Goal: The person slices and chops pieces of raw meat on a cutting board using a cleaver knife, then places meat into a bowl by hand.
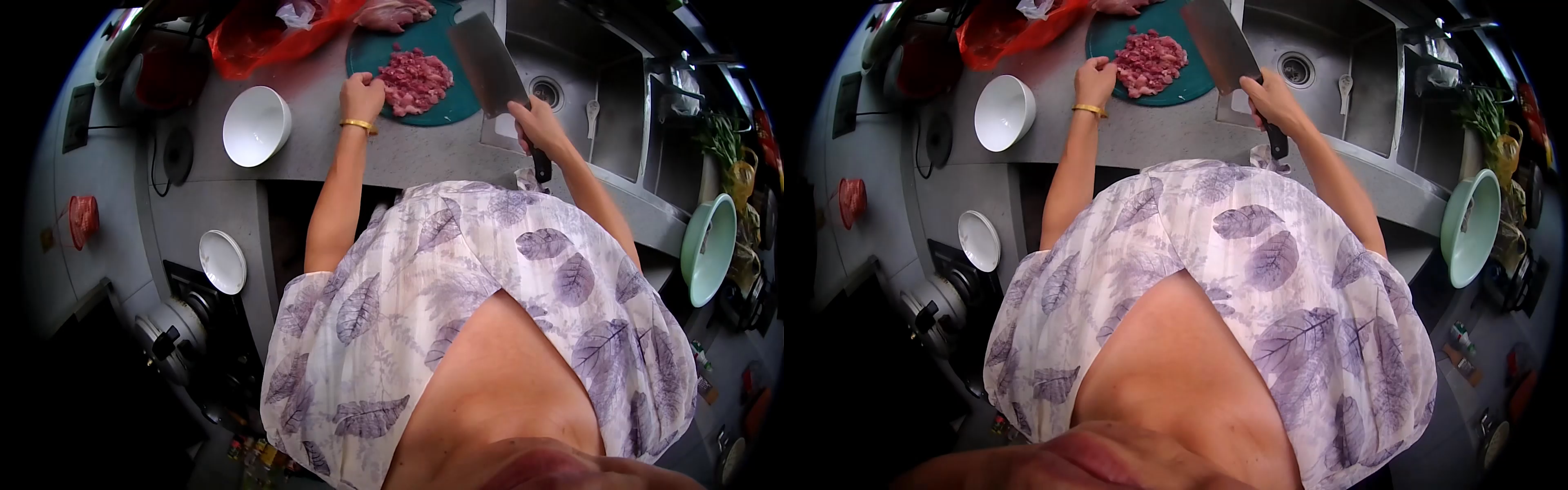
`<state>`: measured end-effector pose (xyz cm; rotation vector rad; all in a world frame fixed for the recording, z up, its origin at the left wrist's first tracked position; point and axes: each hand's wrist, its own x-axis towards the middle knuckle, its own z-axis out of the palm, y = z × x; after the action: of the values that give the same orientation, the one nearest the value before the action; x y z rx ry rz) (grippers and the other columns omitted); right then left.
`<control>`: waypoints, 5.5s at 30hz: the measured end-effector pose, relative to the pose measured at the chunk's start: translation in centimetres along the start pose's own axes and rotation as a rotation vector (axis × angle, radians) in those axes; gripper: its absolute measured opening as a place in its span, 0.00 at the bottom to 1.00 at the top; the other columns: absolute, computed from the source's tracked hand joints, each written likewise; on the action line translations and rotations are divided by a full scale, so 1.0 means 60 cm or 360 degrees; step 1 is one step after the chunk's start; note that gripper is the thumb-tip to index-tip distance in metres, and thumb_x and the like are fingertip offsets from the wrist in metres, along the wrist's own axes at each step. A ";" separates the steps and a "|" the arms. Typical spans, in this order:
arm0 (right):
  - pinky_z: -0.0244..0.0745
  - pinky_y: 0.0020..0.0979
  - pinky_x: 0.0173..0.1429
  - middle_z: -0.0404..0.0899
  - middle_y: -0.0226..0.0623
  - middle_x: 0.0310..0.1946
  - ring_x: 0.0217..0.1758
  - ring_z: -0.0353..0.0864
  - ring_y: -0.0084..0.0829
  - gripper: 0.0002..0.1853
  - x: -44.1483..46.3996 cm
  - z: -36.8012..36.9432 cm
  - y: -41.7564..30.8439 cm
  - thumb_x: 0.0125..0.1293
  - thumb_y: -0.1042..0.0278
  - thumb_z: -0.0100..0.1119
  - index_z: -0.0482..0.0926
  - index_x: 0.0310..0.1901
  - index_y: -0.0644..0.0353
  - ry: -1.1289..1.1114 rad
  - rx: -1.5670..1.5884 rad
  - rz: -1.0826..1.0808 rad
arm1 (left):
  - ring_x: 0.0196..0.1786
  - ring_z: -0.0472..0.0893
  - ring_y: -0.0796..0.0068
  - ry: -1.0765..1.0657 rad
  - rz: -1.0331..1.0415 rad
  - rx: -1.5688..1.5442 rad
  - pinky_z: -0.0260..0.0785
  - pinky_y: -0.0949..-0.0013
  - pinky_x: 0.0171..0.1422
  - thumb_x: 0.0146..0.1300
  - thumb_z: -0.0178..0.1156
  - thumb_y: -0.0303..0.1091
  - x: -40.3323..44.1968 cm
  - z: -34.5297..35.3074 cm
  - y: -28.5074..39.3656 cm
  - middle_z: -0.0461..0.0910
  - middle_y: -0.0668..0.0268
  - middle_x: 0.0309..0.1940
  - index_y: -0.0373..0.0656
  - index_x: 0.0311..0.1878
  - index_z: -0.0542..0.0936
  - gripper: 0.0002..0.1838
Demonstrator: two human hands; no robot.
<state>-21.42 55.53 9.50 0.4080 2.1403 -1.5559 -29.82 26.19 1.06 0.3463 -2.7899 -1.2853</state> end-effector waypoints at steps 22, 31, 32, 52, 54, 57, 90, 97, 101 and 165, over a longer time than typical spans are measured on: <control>0.72 0.40 0.24 0.77 0.47 0.21 0.23 0.79 0.44 0.09 0.057 0.076 -0.028 0.62 0.69 0.48 0.66 0.40 0.65 0.0092 -0.1593 -0.1174 | 0.35 0.82 0.61 -0.0131 0.0300 -0.0629 0.73 0.63 0.43 0.51 0.61 0.29 -0.003 0.004 0.021 0.82 0.52 0.32 0.33 0.38 0.78 0.12; 0.72 0.47 0.32 0.77 0.50 0.25 0.29 0.78 0.52 0.08 0.036 0.079 -0.039 0.64 0.66 0.48 0.64 0.39 0.60 0.0040 -0.1528 -0.1017 | 0.53 0.68 0.47 0.0114 0.0870 0.0140 0.61 0.54 0.60 0.41 0.68 0.31 -0.112 0.001 0.023 0.67 0.48 0.51 0.35 0.50 0.67 0.31; 0.71 0.48 0.32 0.77 0.50 0.24 0.29 0.77 0.53 0.09 0.035 0.073 -0.048 0.64 0.65 0.48 0.64 0.38 0.60 0.0043 -0.1459 -0.1012 | 0.53 0.68 0.47 0.0146 0.0827 0.0125 0.61 0.55 0.59 0.41 0.68 0.30 -0.113 0.011 0.018 0.67 0.48 0.50 0.35 0.49 0.67 0.30; 0.65 0.54 0.34 0.75 0.54 0.23 0.29 0.74 0.59 0.11 0.021 0.058 -0.022 0.64 0.60 0.50 0.64 0.35 0.59 0.0217 -0.1146 -0.0794 | 0.42 0.78 0.55 0.0079 0.1000 0.0029 0.66 0.60 0.54 0.45 0.60 0.32 -0.048 0.006 0.073 0.82 0.57 0.35 0.40 0.32 0.83 0.10; 0.66 0.54 0.34 0.76 0.54 0.23 0.29 0.74 0.59 0.12 0.015 0.056 -0.055 0.64 0.60 0.50 0.64 0.35 0.59 0.0225 -0.1103 -0.0861 | 0.38 0.79 0.56 0.0075 0.0806 -0.0323 0.70 0.62 0.48 0.47 0.58 0.28 -0.055 -0.023 0.067 0.82 0.56 0.34 0.38 0.32 0.83 0.09; 0.67 0.54 0.35 0.76 0.54 0.23 0.30 0.75 0.59 0.12 0.021 0.080 -0.086 0.63 0.60 0.50 0.64 0.35 0.61 0.0260 -0.1060 -0.0971 | 0.36 0.81 0.66 0.0172 0.0483 -0.0325 0.72 0.69 0.43 0.50 0.57 0.26 -0.078 -0.063 0.056 0.82 0.57 0.32 0.37 0.35 0.83 0.09; 0.71 0.52 0.39 0.77 0.58 0.28 0.33 0.77 0.59 0.15 0.065 0.067 -0.093 0.63 0.57 0.49 0.68 0.36 0.64 0.0291 -0.1108 -0.0878 | 0.36 0.82 0.55 0.0054 0.0568 -0.0299 0.74 0.65 0.44 0.52 0.54 0.28 -0.006 -0.010 0.067 0.81 0.51 0.32 0.39 0.35 0.83 0.11; 0.72 0.51 0.38 0.78 0.56 0.27 0.32 0.78 0.57 0.13 0.098 0.110 -0.062 0.62 0.61 0.48 0.66 0.36 0.64 0.0189 -0.1376 -0.0925 | 0.30 0.81 0.75 0.0063 0.0023 -0.0301 0.74 0.72 0.39 0.53 0.57 0.26 -0.024 -0.019 0.009 0.82 0.61 0.28 0.34 0.39 0.81 0.11; 0.73 0.51 0.39 0.77 0.57 0.27 0.33 0.78 0.57 0.13 0.066 0.095 -0.110 0.62 0.61 0.49 0.66 0.35 0.65 0.0201 -0.1270 -0.0959 | 0.30 0.82 0.73 0.0084 0.0002 -0.0222 0.74 0.73 0.38 0.51 0.59 0.28 -0.030 -0.009 -0.014 0.83 0.61 0.28 0.35 0.37 0.82 0.11; 0.72 0.52 0.41 0.78 0.57 0.30 0.35 0.78 0.58 0.14 0.062 0.090 -0.086 0.63 0.60 0.49 0.67 0.37 0.65 0.0170 -0.1304 -0.0749 | 0.30 0.78 0.75 0.0013 -0.0534 -0.1354 0.76 0.74 0.37 0.60 0.50 0.21 -0.092 -0.056 0.020 0.77 0.61 0.31 0.32 0.35 0.77 0.06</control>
<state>-26.10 48.65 10.35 -0.3144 2.8468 -0.7131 -24.21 25.67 4.41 0.7448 -1.9436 -2.3400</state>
